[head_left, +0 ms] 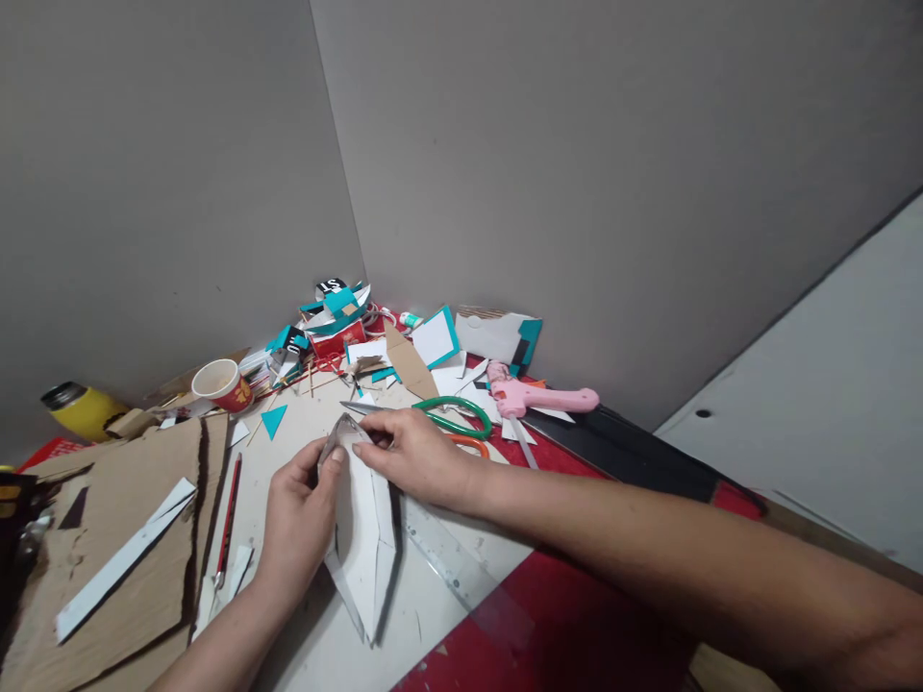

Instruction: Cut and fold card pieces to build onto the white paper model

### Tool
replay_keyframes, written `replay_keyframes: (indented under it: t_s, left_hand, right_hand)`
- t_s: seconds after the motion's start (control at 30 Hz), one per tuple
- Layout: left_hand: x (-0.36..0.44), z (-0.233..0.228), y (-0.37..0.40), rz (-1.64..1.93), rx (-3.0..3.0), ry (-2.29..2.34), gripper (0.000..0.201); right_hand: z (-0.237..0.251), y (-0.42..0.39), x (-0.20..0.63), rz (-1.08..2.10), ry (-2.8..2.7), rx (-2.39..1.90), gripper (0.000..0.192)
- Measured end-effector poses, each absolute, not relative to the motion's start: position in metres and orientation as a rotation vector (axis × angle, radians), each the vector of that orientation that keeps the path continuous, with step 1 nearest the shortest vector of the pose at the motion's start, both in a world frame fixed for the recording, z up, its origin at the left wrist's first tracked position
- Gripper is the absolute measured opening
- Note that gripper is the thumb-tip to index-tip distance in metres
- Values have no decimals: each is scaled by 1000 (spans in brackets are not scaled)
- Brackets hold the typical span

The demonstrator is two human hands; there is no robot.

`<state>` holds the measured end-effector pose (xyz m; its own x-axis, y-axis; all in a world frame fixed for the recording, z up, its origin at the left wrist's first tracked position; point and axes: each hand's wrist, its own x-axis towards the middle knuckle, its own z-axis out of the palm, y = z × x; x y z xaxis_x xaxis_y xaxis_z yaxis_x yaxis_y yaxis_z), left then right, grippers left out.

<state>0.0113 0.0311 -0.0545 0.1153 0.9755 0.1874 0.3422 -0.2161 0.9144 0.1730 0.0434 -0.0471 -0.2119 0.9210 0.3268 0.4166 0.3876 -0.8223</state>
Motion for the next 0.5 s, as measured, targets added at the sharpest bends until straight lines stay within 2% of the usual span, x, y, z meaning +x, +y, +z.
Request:
replay_keyframes:
  t_s: [0.27,0.5]
  left_hand:
    - [9,-48,30,1247,1646,1391,33]
    - [5,-51,29,1296,1941,1536,33]
  right_hand:
    - [-44,42,175,769,-1909,-1062,20]
    - [-47,41,174,692,-2008,-1072,20]
